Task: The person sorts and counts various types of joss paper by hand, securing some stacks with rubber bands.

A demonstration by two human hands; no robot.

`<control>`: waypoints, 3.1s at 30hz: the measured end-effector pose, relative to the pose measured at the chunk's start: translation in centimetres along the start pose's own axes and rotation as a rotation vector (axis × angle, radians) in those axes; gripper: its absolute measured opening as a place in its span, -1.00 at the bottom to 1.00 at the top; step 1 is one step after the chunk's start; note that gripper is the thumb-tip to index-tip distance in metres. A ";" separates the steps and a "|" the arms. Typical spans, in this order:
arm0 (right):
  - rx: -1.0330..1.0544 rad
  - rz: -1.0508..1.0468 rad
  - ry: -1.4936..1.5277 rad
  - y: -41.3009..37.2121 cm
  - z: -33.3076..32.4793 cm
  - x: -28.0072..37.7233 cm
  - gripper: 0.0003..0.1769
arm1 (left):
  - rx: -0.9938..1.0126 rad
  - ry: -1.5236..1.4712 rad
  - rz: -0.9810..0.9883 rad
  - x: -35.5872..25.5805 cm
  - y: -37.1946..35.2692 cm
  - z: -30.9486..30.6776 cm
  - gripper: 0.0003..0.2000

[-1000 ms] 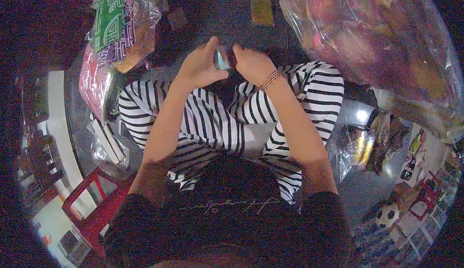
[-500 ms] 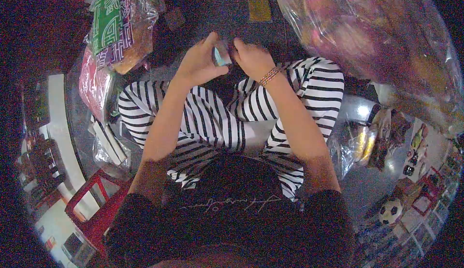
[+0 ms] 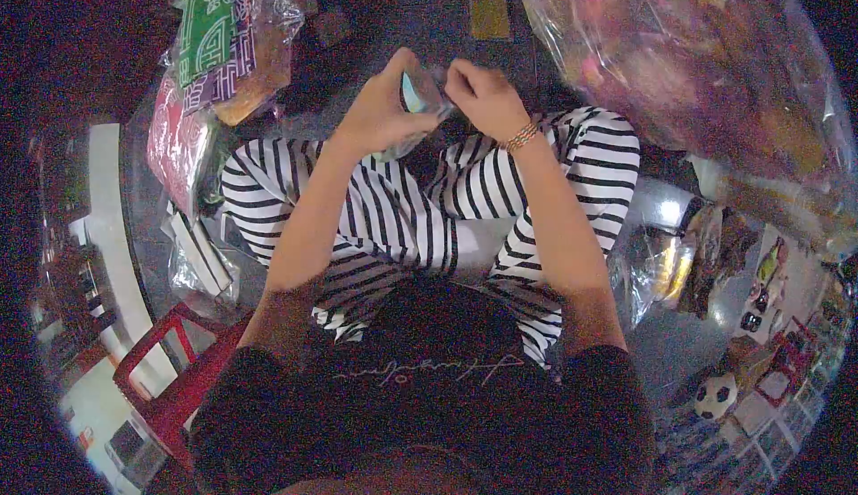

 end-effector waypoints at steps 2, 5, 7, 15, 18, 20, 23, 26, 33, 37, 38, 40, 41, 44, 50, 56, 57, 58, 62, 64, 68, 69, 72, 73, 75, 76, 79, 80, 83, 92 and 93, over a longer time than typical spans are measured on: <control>-0.068 0.135 0.173 -0.2 -0.7 -0.8 -0.79 | -0.037 -0.025 0.028 -0.5 0.0 0.1 -0.44; -0.133 0.370 0.622 -0.9 0.4 -3.7 -0.76 | -0.079 -0.090 0.045 -1.2 0.0 0.3 -0.43; -0.221 0.408 0.750 -1.2 0.8 -4.3 -0.75 | -0.091 -0.130 0.038 -1.4 0.0 0.5 -0.41; -0.296 0.627 1.290 -2.1 1.0 -3.2 -0.76 | -0.088 -0.232 -0.007 -1.5 0.4 0.2 -0.45; -0.165 0.749 1.435 -2.6 1.8 -3.5 -0.82 | -0.071 -0.392 0.001 0.0 0.7 0.8 -0.46; -0.197 0.303 1.677 -1.0 -1.0 -5.5 -0.75 | -0.105 -0.496 -0.024 0.4 -0.3 -0.1 -0.44; -0.295 0.404 1.657 -0.4 -5.1 -7.4 -0.68 | -0.184 -0.498 0.018 0.9 -0.8 -1.9 -0.40; -0.168 0.366 1.182 -1.3 -2.9 -4.3 -0.69 | -0.245 -0.302 0.068 -0.2 -0.6 -2.5 -0.39; -0.231 -0.062 0.066 -0.3 -1.8 1.3 -0.76 | -0.229 0.102 0.375 -0.8 0.3 -0.7 -0.38; -0.124 0.010 -0.124 -1.2 -1.5 0.7 -0.79 | -0.204 0.170 0.406 -1.4 0.4 -0.1 -0.35; -0.093 0.051 -0.174 -1.1 -1.2 0.2 -0.80 | -0.203 0.165 0.402 -1.3 0.5 0.3 -0.35; -0.061 0.091 -0.222 -0.9 -1.1 -0.4 -0.81 | -0.216 0.090 0.451 -1.5 0.5 0.5 -0.33; -0.034 0.091 -0.254 -0.8 -1.0 -0.5 -0.82 | -0.215 0.091 0.447 -1.5 0.3 0.6 -0.33; -0.017 0.033 -0.291 -0.8 -0.4 -0.9 -0.83 | -0.121 -0.037 0.303 -0.9 0.2 0.6 -0.38; -0.005 -0.118 -0.187 -0.8 -0.3 1.4 -0.84 | 0.079 -0.293 0.082 2.4 0.1 1.0 -0.66; -0.113 -0.186 -0.129 -0.7 -0.4 2.3 -0.86 | -0.040 0.050 0.148 1.2 0.2 -0.4 -0.78; -0.151 -0.245 -0.169 -0.8 -0.6 2.7 -0.86 | -0.054 0.125 0.149 1.1 0.1 -0.5 -0.79; -0.149 -0.244 -0.167 -0.9 -0.4 2.8 -0.86 | -0.069 0.199 0.148 0.9 0.0 -0.5 -0.80; -0.175 -0.214 -0.187 -1.1 -0.2 2.4 -0.83 | -0.119 0.274 0.152 0.0 -0.3 -0.1 -0.81; -0.192 -0.232 -0.233 -1.2 -0.1 2.3 -0.81 | -0.233 0.323 0.157 -0.2 -0.3 0.0 -0.84; -0.221 -0.122 -0.122 -1.0 0.3 1.3 -0.77 | -0.312 0.287 0.196 0.0 0.0 0.4 -0.84; -0.268 -0.109 -0.095 -1.0 0.1 1.2 -0.77 | -0.348 0.273 0.206 -0.4 0.0 0.3 -0.84; -0.344 -0.133 -0.060 -1.0 -0.3 1.3 -0.79 | -0.403 0.270 0.227 -1.0 0.1 0.3 -0.84; -0.345 -0.132 -0.059 -1.0 -0.2 1.1 -0.79 | -0.422 0.280 0.235 -1.2 0.0 0.3 -0.84; -0.471 0.018 0.084 -1.3 -1.0 -0.9 -0.83 | -0.378 0.258 0.200 -1.6 -0.4 0.7 -0.84; -0.471 0.018 0.083 -1.1 -1.5 -1.2 -0.83 | -0.334 0.236 0.166 -1.5 -0.5 1.1 -0.83; -0.525 0.287 0.390 -0.9 -3.0 -5.1 -0.84 | -0.487 0.201 0.261 -1.2 -0.5 0.6 -0.89; -0.523 0.285 0.388 -0.9 -2.9 -5.4 -0.84 | -0.491 0.199 0.260 -0.8 -0.3 0.7 -0.89; -0.435 0.374 0.438 -1.0 -0.7 -7.0 -0.73 | -0.455 0.179 0.182 0.8 0.4 0.8 -0.88; -0.195 0.351 0.482 -0.8 0.7 -3.5 -0.83 | -0.021 -0.305 -0.241 6.1 1.2 3.5 -0.83; -0.100 0.311 0.415 -0.6 1.0 -2.9 -0.82 | -0.076 -0.553 -0.384 7.2 0.6 4.5 -0.75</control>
Point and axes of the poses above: each hand's wrist, its own y-axis towards the middle knuckle, its own z-axis out of the palm, x = y × z, the point moved 8 cm from there along y, towards the middle knuckle, and after that the axes turned 4 degrees about z, right-handed, at the moved point
